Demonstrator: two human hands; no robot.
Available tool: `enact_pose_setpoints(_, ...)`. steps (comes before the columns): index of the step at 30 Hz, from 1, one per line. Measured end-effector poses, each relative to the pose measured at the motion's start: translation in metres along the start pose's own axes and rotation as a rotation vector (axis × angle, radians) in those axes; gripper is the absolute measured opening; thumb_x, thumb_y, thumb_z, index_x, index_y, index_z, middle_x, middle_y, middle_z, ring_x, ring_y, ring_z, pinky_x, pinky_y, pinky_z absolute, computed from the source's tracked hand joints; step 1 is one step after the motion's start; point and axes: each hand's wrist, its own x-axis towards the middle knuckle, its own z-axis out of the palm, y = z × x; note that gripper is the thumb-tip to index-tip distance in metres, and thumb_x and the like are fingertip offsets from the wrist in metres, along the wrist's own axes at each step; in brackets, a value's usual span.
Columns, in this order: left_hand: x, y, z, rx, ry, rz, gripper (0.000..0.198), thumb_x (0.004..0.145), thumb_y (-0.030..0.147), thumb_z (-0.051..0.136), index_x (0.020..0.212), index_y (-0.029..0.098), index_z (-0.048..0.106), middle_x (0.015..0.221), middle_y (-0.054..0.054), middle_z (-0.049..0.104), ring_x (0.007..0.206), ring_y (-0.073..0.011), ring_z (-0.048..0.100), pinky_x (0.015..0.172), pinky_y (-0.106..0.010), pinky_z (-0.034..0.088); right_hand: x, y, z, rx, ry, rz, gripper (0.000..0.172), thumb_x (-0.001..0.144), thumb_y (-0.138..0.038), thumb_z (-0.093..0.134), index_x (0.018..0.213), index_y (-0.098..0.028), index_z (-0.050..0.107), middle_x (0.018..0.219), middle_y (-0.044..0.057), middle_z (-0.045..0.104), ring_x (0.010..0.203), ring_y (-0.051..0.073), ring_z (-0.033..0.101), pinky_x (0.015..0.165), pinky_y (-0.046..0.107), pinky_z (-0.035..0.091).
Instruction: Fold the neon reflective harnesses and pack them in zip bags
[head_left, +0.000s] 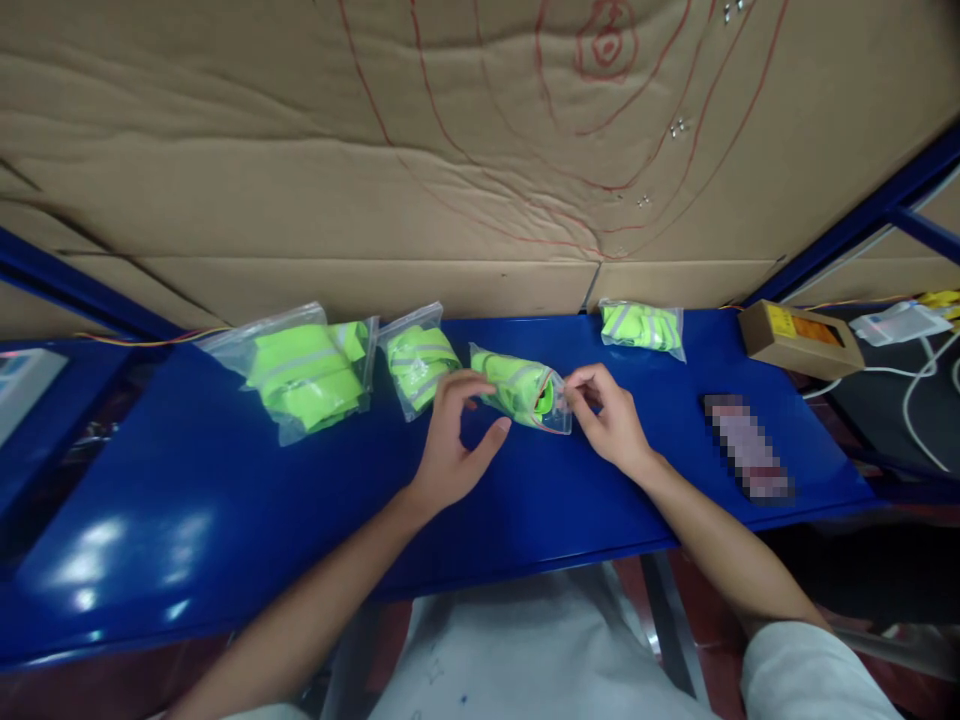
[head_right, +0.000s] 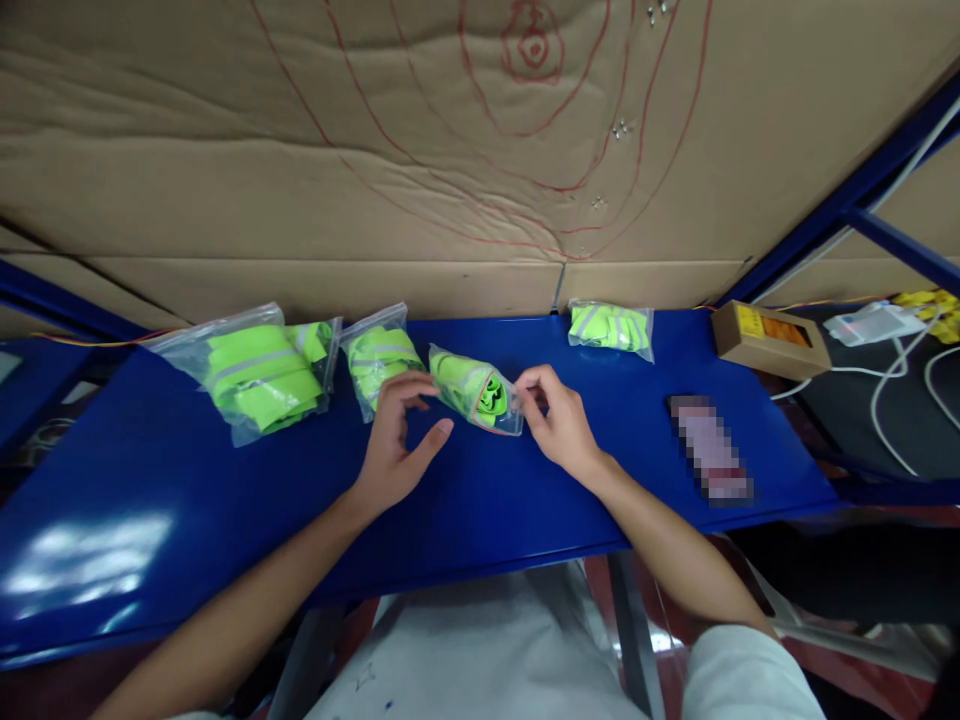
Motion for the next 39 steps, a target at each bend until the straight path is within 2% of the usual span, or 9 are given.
enact_pose_setpoints(5, 0.004, -0.036, -0.003, 0.243, -0.2, 0.005, 0.098, 0.086, 0.042, 0.078, 0.162, 0.025, 0.017, 0.166, -0.021, 0.025, 0.156, -0.0373, 0.025, 0.12, -0.055, 0.035, 0.001, 0.006, -0.009, 0.014, -0.067, -0.274, 0.024, 0.103, -0.021, 0.047, 0.082, -0.023, 0.057, 0.106, 0.005, 0.072, 0.095, 0.019, 0.071, 0.087, 0.036, 0.056)
enact_pose_setpoints(7, 0.004, -0.044, -0.003, 0.365, -0.249, 0.037, 0.093, 0.09, 0.039, 0.074, 0.162, 0.023, 0.018, 0.16, -0.021, 0.037, 0.15, -0.038, 0.035, 0.12, -0.058, 0.033, 0.003, 0.007, -0.013, -0.063, -0.111, -0.338, 0.029, 0.104, -0.019, 0.043, 0.084, -0.024, 0.064, 0.11, 0.006, 0.072, 0.098, 0.02, 0.07, 0.089, 0.039, 0.055)
enact_pose_setpoints(10, 0.003, -0.046, -0.003, 0.52, -0.202, 0.011, 0.072, 0.089, 0.036, 0.074, 0.151, 0.021, 0.041, 0.136, -0.018, 0.057, 0.13, -0.0373, 0.052, 0.11, -0.056, 0.041, 0.006, 0.005, -0.02, -0.24, -0.143, -0.347, 0.021, 0.103, -0.023, 0.05, 0.106, -0.026, 0.071, 0.116, 0.008, 0.072, 0.105, 0.023, 0.07, 0.096, 0.043, 0.054)
enact_pose_setpoints(13, 0.004, -0.042, -0.005, 0.625, -0.147, 0.005, 0.054, 0.084, 0.04, 0.08, 0.13, 0.021, 0.061, 0.131, -0.018, 0.059, 0.125, -0.0391, 0.053, 0.107, -0.056, 0.041, 0.01, 0.002, -0.027, -0.339, -0.184, -0.312, 0.034, 0.098, -0.035, 0.065, 0.131, -0.027, 0.065, 0.136, 0.012, 0.065, 0.123, 0.029, 0.064, 0.107, 0.049, 0.051)
enact_pose_setpoints(17, 0.006, -0.04, -0.009, 0.561, -0.144, 0.091, 0.049, 0.085, 0.041, 0.079, 0.126, 0.021, 0.061, 0.143, -0.019, 0.053, 0.135, -0.0382, 0.051, 0.111, -0.055, 0.04, 0.013, 0.003, -0.035, -0.331, -0.244, -0.268, 0.056, 0.093, -0.043, 0.072, 0.145, -0.029, 0.056, 0.157, 0.014, 0.046, 0.139, 0.035, 0.053, 0.115, 0.055, 0.046)
enact_pose_setpoints(26, -0.002, -0.035, -0.002, 0.267, -0.264, 0.073, 0.053, 0.091, 0.038, 0.074, 0.139, 0.025, 0.055, 0.134, -0.013, 0.061, 0.128, -0.0289, 0.058, 0.111, -0.05, 0.049, 0.015, 0.023, -0.024, -0.127, -0.393, -0.241, 0.063, 0.08, -0.051, 0.084, 0.131, -0.022, 0.062, 0.14, 0.016, 0.057, 0.133, 0.031, 0.056, 0.111, 0.047, 0.05)
enact_pose_setpoints(29, -0.005, -0.031, -0.001, 0.239, -0.319, 0.116, 0.052, 0.093, 0.031, 0.072, 0.142, 0.026, 0.054, 0.134, -0.013, 0.061, 0.128, -0.0274, 0.058, 0.111, -0.049, 0.049, 0.013, 0.024, -0.013, -0.053, -0.439, -0.252, 0.054, 0.078, -0.05, 0.086, 0.119, -0.02, 0.067, 0.123, 0.013, 0.065, 0.117, 0.027, 0.065, 0.102, 0.043, 0.055)
enact_pose_setpoints(34, -0.004, -0.027, -0.003, 0.238, -0.303, 0.037, 0.056, 0.09, 0.034, 0.075, 0.143, 0.028, 0.055, 0.135, -0.012, 0.062, 0.127, -0.028, 0.061, 0.111, -0.049, 0.05, 0.011, 0.011, -0.01, -0.027, -0.332, -0.263, 0.031, 0.088, -0.043, 0.078, 0.11, -0.022, 0.072, 0.124, 0.013, 0.067, 0.114, 0.025, 0.067, 0.1, 0.041, 0.056)
enact_pose_setpoints(39, 0.01, -0.019, -0.015, 0.22, -0.209, -0.067, 0.05, 0.086, 0.047, 0.078, 0.129, 0.024, 0.066, 0.126, -0.01, 0.071, 0.118, -0.0286, 0.067, 0.105, -0.046, 0.054, 0.021, 0.005, -0.035, 0.116, -0.229, -0.176, 0.02, 0.083, -0.041, 0.083, 0.095, -0.025, 0.08, 0.12, 0.008, 0.071, 0.115, 0.026, 0.069, 0.101, 0.043, 0.056)
